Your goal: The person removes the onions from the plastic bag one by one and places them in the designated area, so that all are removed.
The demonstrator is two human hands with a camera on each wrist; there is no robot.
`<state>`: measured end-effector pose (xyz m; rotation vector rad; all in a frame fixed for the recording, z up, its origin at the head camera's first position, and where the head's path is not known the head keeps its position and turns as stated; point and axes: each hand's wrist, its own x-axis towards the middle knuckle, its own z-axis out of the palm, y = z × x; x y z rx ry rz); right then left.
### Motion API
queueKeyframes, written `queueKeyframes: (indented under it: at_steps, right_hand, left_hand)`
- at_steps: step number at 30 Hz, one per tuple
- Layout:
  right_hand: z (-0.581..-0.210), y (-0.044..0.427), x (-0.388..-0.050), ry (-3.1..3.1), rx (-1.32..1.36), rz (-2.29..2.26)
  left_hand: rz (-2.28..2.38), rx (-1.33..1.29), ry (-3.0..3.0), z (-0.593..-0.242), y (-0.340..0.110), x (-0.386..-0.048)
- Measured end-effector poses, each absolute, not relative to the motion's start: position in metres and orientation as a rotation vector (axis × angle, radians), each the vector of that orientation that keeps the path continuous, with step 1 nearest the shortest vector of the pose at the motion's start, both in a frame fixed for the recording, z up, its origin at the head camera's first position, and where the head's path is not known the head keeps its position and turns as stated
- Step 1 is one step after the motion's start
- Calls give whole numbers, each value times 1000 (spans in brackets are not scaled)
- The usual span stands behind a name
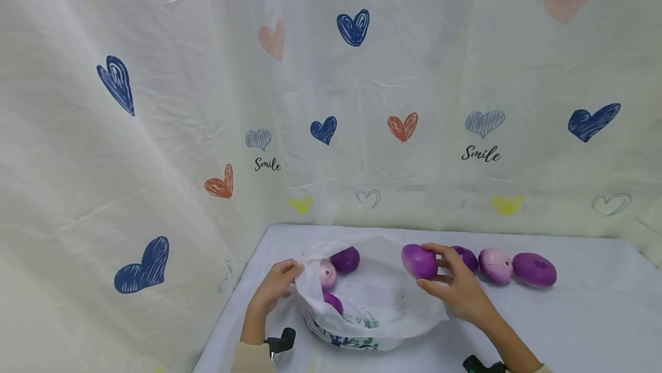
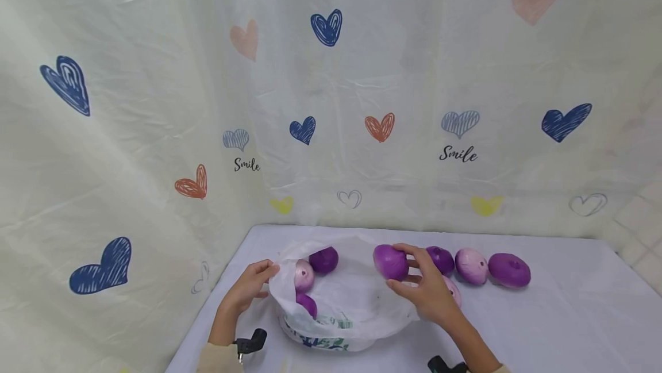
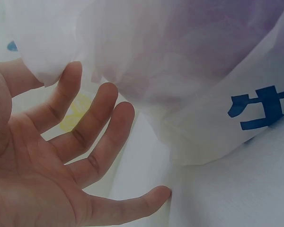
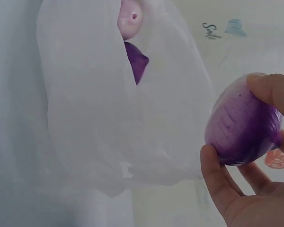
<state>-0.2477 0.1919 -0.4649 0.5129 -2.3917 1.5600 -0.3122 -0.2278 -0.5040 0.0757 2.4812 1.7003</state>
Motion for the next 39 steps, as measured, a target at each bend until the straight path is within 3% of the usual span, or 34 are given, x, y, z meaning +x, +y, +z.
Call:
queueKeyframes:
  at_steps: [39]
  right_hand:
    - [-470,254,-231,-2394,438,1391]
  left_hand:
    - [1709,79,2475,-504,-227,-312]
